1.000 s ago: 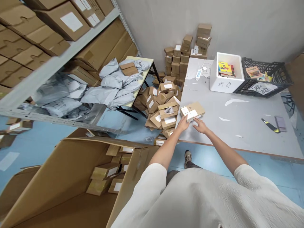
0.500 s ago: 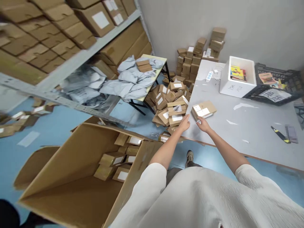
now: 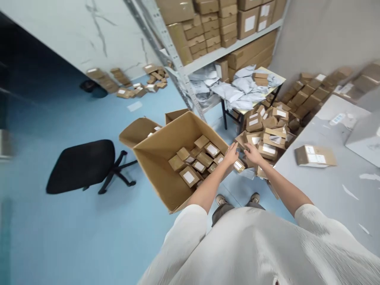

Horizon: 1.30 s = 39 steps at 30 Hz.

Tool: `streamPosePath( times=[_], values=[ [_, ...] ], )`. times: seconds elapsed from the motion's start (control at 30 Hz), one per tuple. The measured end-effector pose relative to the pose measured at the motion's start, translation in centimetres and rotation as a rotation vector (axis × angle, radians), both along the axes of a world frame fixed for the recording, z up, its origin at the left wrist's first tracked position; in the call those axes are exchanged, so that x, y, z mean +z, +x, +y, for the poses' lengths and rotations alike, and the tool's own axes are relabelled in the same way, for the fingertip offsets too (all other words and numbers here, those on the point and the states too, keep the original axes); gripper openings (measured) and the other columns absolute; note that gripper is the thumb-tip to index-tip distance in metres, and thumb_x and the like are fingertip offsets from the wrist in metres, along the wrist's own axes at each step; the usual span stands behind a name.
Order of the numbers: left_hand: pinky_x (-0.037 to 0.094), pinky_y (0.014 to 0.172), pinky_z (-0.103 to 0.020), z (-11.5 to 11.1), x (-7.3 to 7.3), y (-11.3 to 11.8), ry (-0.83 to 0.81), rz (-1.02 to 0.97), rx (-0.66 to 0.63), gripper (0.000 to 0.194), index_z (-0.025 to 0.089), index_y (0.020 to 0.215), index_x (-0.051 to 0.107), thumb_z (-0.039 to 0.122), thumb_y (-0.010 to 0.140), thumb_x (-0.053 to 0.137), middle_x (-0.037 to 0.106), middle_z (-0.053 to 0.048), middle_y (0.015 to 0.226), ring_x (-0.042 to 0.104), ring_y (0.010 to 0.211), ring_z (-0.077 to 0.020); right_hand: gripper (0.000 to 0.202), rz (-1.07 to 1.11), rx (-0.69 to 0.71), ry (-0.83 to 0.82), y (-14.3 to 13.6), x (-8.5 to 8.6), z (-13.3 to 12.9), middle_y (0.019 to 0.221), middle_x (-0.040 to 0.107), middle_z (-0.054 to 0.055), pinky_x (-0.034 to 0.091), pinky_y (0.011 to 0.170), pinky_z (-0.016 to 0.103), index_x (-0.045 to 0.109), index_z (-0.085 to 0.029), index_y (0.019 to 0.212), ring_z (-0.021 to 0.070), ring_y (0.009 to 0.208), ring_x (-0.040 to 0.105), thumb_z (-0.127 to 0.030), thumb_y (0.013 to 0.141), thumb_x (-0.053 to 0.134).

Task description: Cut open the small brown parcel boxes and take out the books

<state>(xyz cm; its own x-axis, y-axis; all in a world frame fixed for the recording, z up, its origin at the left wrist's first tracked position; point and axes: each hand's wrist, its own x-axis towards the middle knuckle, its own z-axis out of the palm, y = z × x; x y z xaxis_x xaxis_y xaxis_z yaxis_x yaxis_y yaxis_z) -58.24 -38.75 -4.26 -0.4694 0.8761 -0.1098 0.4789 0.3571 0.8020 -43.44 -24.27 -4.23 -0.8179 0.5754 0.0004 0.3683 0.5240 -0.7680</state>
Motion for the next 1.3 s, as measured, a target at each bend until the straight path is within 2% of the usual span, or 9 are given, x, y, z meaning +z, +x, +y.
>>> streamPosePath(
  times=[0.13,0.27,0.37,0.5,0.63,0.8,1.0,1.1,1.3],
  values=[
    [0.027,0.140,-0.054,-8.0,-0.9,-5.3,-0.018,-0.008,0.134,0.074,0.018,0.167,0.049,0.020,0.093,0.060,0.049,-0.017,0.173,0.037,0.167,-0.0302,0.052,-0.013,0.119,-0.013,-6.6,-0.5,-5.6,0.153,0.064,0.015,0.039,0.133,0.055,0.072,-0.023,0.145,0.0332,0.150,0.056,-0.037,0.095,0.065],
    [0.030,0.138,-0.052,-14.9,-2.0,-9.1,-0.052,-0.037,0.284,0.071,0.017,0.162,0.053,0.019,0.092,0.061,0.051,-0.018,0.170,0.042,0.164,-0.0317,0.050,-0.058,0.232,-0.014,-11.8,-1.4,-9.8,0.153,0.064,0.014,0.039,0.133,0.054,0.073,-0.023,0.144,0.0329,0.150,0.056,-0.035,0.095,0.065],
    [0.031,0.138,-0.050,-18.9,-3.2,-10.7,-0.080,-0.074,0.391,0.069,0.016,0.161,0.055,0.018,0.092,0.060,0.051,-0.018,0.170,0.043,0.163,-0.0316,0.050,-0.091,0.330,-0.019,-15.0,-2.4,-11.8,0.153,0.064,0.016,0.041,0.132,0.055,0.073,-0.022,0.143,0.0330,0.148,0.057,-0.032,0.094,0.064],
    [0.031,0.139,-0.051,-22.6,-5.3,-12.0,-0.126,-0.118,0.532,0.069,0.016,0.161,0.054,0.016,0.092,0.058,0.051,-0.018,0.170,0.042,0.164,-0.0316,0.051,-0.132,0.453,-0.034,-18.8,-4.5,-13.4,0.153,0.064,0.017,0.043,0.131,0.053,0.073,-0.019,0.144,0.0321,0.149,0.056,-0.030,0.095,0.062],
    [0.033,0.138,-0.053,-24.8,-8.0,-13.1,-0.173,-0.182,0.673,0.068,0.017,0.160,0.055,0.017,0.092,0.058,0.053,-0.018,0.168,0.043,0.163,-0.0324,0.051,-0.188,0.558,-0.080,-22.5,-7.5,-14.2,0.150,0.066,0.014,0.041,0.132,0.052,0.073,-0.023,0.143,0.0307,0.147,0.058,-0.029,0.093,0.063],
    [0.031,0.139,-0.054,-26.1,-12.0,-14.4,-0.196,-0.269,0.857,0.066,0.018,0.159,0.055,0.017,0.093,0.058,0.051,-0.017,0.169,0.040,0.165,-0.0326,0.049,-0.278,0.652,-0.157,-27.1,-12.0,-14.6,0.150,0.064,0.013,0.042,0.131,0.049,0.073,-0.025,0.142,0.0290,0.146,0.059,-0.030,0.095,0.062],
    [0.030,0.140,-0.049,-27.3,-16.7,-16.5,-0.201,-0.321,0.948,0.064,0.017,0.158,0.057,0.015,0.094,0.059,0.053,-0.017,0.168,0.043,0.163,-0.0313,0.050,-0.328,0.728,-0.208,-31.5,-17.6,-16.3,0.146,0.067,0.013,0.046,0.128,0.054,0.073,-0.025,0.142,0.0308,0.138,0.064,-0.031,0.094,0.064],
    [0.030,0.140,-0.049,-27.9,-20.1,-18.7,-0.196,-0.343,0.988,0.064,0.018,0.157,0.058,0.015,0.093,0.061,0.056,-0.016,0.166,0.045,0.162,-0.0317,0.049,-0.335,0.759,-0.206,-33.5,-21.0,-17.6,0.145,0.068,0.013,0.047,0.127,0.054,0.073,-0.025,0.142,0.0312,0.139,0.064,-0.031,0.094,0.065],
    [0.031,0.139,-0.047,-28.9,-28.7,-24.2,-0.173,-0.342,1.079,0.064,0.014,0.155,0.061,0.015,0.092,0.064,0.060,-0.018,0.162,0.049,0.158,-0.0332,0.050,-0.414,0.797,-0.164,-38.2,-29.8,-19.8,0.149,0.066,0.016,0.045,0.129,0.053,0.073,-0.021,0.144,0.0334,0.140,0.065,-0.027,0.094,0.065]
  ],
)
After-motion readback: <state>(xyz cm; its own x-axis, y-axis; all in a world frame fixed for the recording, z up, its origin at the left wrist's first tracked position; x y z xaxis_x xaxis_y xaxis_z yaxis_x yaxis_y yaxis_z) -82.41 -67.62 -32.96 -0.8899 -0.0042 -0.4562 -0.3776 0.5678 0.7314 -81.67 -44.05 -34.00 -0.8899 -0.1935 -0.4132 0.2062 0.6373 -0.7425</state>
